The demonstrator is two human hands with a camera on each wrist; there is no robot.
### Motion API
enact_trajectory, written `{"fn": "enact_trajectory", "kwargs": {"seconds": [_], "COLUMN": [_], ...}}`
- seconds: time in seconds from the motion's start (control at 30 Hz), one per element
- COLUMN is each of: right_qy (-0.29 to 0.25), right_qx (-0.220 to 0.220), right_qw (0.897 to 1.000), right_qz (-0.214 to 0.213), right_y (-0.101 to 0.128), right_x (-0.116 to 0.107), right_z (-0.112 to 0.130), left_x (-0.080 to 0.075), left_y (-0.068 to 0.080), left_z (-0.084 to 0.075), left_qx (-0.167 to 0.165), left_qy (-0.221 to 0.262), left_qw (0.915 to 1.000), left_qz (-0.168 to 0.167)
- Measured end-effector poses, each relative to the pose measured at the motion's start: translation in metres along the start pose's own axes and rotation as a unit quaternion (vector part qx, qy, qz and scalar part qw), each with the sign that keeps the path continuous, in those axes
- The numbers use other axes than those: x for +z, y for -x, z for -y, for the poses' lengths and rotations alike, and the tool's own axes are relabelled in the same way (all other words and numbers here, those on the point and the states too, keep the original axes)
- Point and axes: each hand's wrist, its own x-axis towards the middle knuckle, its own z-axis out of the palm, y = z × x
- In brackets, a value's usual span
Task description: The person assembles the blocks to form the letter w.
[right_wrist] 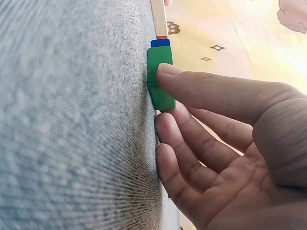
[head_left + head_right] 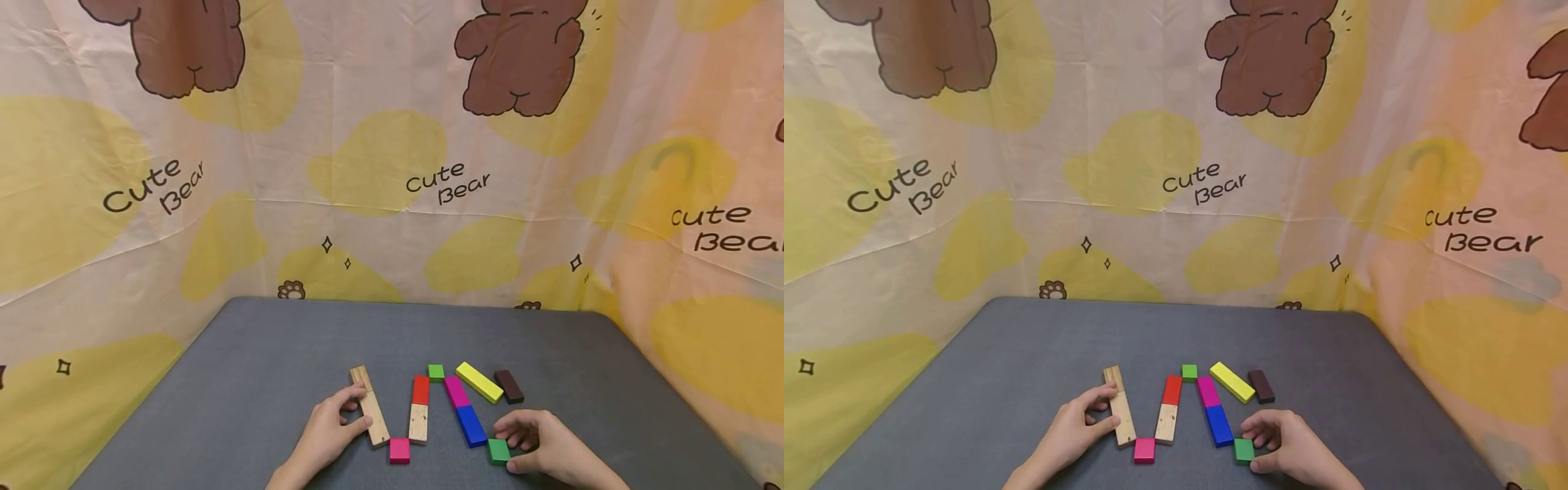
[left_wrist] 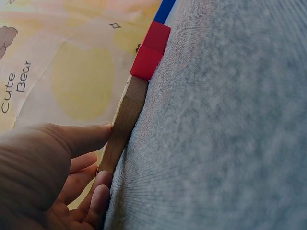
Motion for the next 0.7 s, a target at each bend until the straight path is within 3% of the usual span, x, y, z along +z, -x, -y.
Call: {"fn": "enact_trajectory", "kwargs": {"seconds": [0.7], "right_qy": [0.009], "right_qx": [0.007], "right_qw": [1.000], "right_qz": [0.006], "right_y": [0.0022], "right_x": [0.0019], "right_z": [0.0032], "left_x": [-0.0019], "left_y": [0.0018], "left_z": [0.0002], "left_qx": [-0.005], "left_qy": [0.007], "left_qw": [0.9999], "left_qz": [0.010]}}
